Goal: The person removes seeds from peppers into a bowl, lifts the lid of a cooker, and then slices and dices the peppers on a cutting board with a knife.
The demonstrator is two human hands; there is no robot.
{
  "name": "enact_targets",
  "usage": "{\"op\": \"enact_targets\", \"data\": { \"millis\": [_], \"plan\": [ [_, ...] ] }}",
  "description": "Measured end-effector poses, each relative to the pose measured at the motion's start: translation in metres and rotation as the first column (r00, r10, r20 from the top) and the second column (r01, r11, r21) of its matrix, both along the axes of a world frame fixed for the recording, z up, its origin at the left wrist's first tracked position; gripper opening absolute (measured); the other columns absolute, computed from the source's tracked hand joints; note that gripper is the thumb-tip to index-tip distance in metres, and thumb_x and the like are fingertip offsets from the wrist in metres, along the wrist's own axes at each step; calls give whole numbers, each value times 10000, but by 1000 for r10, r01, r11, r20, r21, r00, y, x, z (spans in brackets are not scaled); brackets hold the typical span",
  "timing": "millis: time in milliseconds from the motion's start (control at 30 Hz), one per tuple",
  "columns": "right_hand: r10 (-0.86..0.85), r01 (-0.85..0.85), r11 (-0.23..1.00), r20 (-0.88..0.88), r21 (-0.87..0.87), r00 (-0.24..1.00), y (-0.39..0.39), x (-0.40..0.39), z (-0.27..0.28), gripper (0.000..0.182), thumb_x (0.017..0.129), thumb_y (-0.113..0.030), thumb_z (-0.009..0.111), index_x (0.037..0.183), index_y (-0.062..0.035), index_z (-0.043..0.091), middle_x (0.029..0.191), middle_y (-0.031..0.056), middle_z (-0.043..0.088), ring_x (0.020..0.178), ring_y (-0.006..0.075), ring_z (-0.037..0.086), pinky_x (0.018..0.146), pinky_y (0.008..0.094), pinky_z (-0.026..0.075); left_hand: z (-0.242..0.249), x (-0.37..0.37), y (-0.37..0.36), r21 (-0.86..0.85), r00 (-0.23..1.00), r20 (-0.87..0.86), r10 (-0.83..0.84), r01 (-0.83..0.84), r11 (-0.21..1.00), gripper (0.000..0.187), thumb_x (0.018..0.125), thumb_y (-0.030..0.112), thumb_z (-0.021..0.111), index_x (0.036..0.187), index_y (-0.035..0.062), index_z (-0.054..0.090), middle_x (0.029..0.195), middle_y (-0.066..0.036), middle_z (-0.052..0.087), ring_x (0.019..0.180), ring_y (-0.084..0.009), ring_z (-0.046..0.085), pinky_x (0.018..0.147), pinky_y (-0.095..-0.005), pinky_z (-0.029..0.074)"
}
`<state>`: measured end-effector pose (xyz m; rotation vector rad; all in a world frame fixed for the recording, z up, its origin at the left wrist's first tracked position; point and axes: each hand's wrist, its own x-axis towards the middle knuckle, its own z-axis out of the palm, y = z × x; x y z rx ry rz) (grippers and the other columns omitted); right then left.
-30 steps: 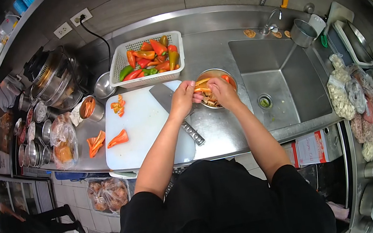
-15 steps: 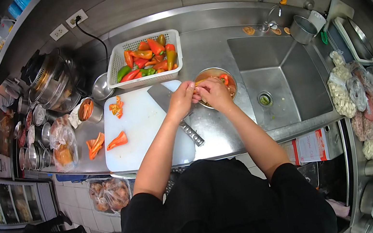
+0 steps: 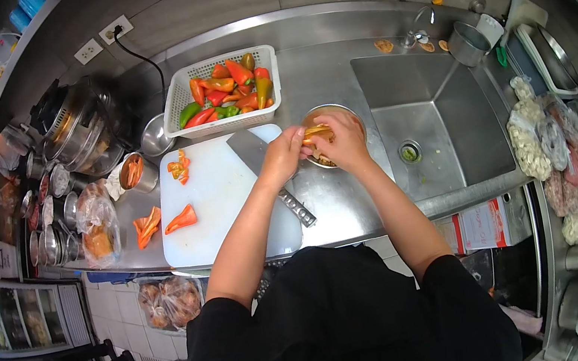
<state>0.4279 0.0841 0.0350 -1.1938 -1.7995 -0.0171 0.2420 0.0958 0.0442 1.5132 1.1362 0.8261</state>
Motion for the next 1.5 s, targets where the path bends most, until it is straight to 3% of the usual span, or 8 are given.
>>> {"op": "enact_targets", "data": {
  "millis": [233, 533, 633, 700, 867, 1133, 1200, 1500],
  "plan": [
    [105, -420, 697, -496, -581, 862, 15, 12, -11, 312, 836, -118, 708, 1142, -69, 672, 1134, 141, 709, 1098, 277, 680, 930, 370, 525, 15, 6, -11, 207, 971, -225, -75, 123, 971, 378, 1108, 273, 453, 1278, -18, 625, 1014, -110, 735, 882, -166, 724, 800, -287, 572],
    [-253, 52, 778, -237, -626, 938, 3, 55, 21, 264, 895, -108, 599, 1142, -83, 688, 1128, 178, 702, 1005, 337, 675, 855, 419, 532, -1, -6, 0, 68, 991, 87, 98, -104, 992, 349, 1091, 219, 498, 1286, -49, 609, 1049, -155, 742, 917, -187, 753, 816, -292, 592],
    [-234, 22, 803, -280, -596, 931, -24, 19, 61, 246, 895, -101, 593, 1114, -62, 699, 1086, 181, 708, 1017, 342, 675, 862, 429, 530, 0, 1, 1, 82, 992, 87, 87, -94, 992, 351, 1091, 206, 494, 1298, -57, 597, 1058, -151, 744, 932, -180, 754, 820, -296, 593],
    [24, 2, 998, -414, 62, 910, -38, -1, 61, 225, 896, -107, 597, 1078, -37, 709, 1058, 177, 717, 1032, 350, 675, 861, 442, 532, 0, 8, 1, 88, 994, 75, 77, -84, 993, 341, 1091, 198, 490, 1290, -53, 606, 1047, -150, 748, 935, -179, 754, 816, -299, 593],
    [-44, 129, 907, 213, -401, 976, -4, 25, -9, 331, 862, 13, 547, 1155, -23, 696, 1104, 183, 715, 1078, 372, 665, 984, 442, 514, 29, 12, 0, 134, 994, -44, 104, -98, 986, 328, 1093, 172, 472, 1305, -48, 591, 1082, -134, 734, 948, -156, 743, 826, -278, 583],
    [192, -166, 956, -87, 241, 978, -47, -15, 40, 474, 800, 57, 505, 1228, -25, 691, 1229, 194, 690, 1216, 376, 616, 1053, 428, 487, 25, 19, -14, 233, 959, -172, 225, -182, 955, 317, 1070, 189, 497, 1250, -28, 641, 959, -191, 759, 902, -242, 768, 787, -357, 586],
    [-30, 149, 909, 296, -390, 955, -20, 17, -33, 454, 830, 46, 504, 1243, -28, 676, 1161, 185, 706, 1134, 376, 649, 994, 442, 516, 23, 11, -17, 147, 976, 139, 167, -187, 971, 321, 1090, 183, 481, 1271, -43, 620, 1035, -136, 745, 913, -164, 747, 789, -280, 585],
    [0, -232, 843, -432, -485, 902, -52, 4, -8, 236, 1003, -139, 586, 1205, -62, 681, 879, 55, 680, 782, 154, 629, 731, 300, 516, 1, -186, -70, 204, 733, 194, 651, -680, 705, 405, 1085, 322, 513, 1354, 29, 591, 1075, -86, 715, 822, -143, 717, 687, -287, 570]
  ]
}}
